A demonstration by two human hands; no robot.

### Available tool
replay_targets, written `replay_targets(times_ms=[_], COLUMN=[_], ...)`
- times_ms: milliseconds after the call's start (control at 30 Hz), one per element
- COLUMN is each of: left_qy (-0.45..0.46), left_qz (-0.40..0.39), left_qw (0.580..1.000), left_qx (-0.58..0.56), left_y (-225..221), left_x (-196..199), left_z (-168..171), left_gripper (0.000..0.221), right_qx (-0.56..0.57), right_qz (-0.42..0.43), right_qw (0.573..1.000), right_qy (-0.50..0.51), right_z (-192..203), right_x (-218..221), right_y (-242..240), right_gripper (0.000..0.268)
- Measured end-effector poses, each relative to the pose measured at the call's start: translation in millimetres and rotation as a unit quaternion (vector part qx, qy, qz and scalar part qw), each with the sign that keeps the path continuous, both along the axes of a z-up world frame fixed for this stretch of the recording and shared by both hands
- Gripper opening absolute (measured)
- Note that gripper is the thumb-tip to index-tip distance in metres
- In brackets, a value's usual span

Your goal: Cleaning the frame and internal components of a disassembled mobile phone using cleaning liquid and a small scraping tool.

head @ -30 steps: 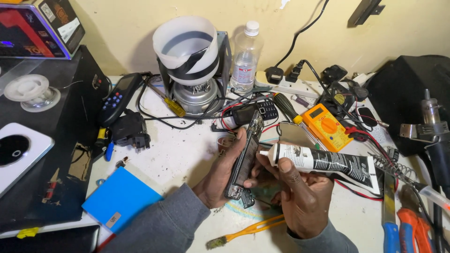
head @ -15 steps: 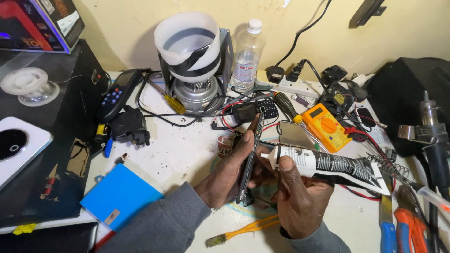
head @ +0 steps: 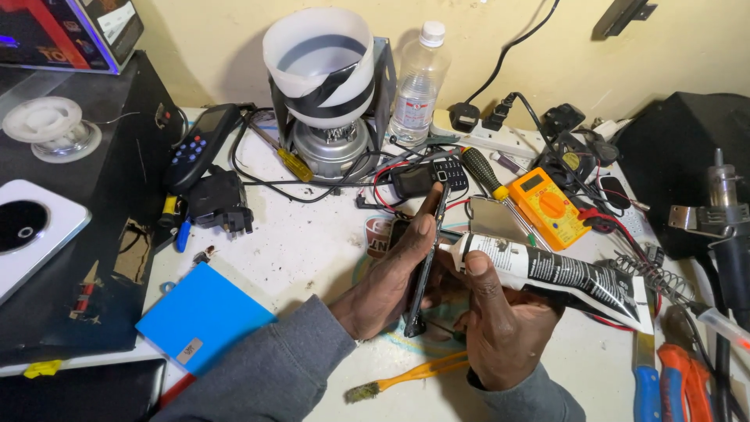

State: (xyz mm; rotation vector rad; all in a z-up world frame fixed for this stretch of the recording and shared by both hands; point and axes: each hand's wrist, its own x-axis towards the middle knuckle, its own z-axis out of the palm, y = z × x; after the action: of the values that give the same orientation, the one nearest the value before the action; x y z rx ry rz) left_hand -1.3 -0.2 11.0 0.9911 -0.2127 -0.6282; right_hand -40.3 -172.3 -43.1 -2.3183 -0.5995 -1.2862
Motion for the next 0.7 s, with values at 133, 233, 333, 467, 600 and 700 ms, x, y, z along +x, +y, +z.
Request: replay_targets(times_ms=[133,233,333,467,600,700], left_qy=[0.0,-0.006,-0.006,0.004,0.005,-0.003], left_qz=[0.008,0.005,0.001,0.003,0.007,0.006], left_qw=[1.0,1.0,1.0,0.994,0.99,0.991], left_qx=[0.006,0.022,0.019,0.106,0.138,0.136], left_y=[0,1,2,3,4,3], left_x=[0,0,-1,-3,-3,-3], left_z=[-1,1,6,15,22,15], left_gripper=[0.08,0.079,0.079,0.085,0.087,0.084], right_qx=[-0.047,-0.045,-0.066,-0.06,-0.068,-0.065], right_qz=[-0.007,0.007,-0.019,-0.036,-0.046,-0.057], right_qw=[0.999,0.999,0.998,0.997,0.997,0.995], right_qy=[0.0,-0.012,-0.004,0.025,0.012,0.039], right_z=[-5,-8,-21,-25,-27,-34], right_x=[0,1,-1,-3,-3,-5], right_y=[-8,-10,-19,-22,-23,-28], right_gripper=[0.052,0.049,0.054,0.056,0.054,0.071])
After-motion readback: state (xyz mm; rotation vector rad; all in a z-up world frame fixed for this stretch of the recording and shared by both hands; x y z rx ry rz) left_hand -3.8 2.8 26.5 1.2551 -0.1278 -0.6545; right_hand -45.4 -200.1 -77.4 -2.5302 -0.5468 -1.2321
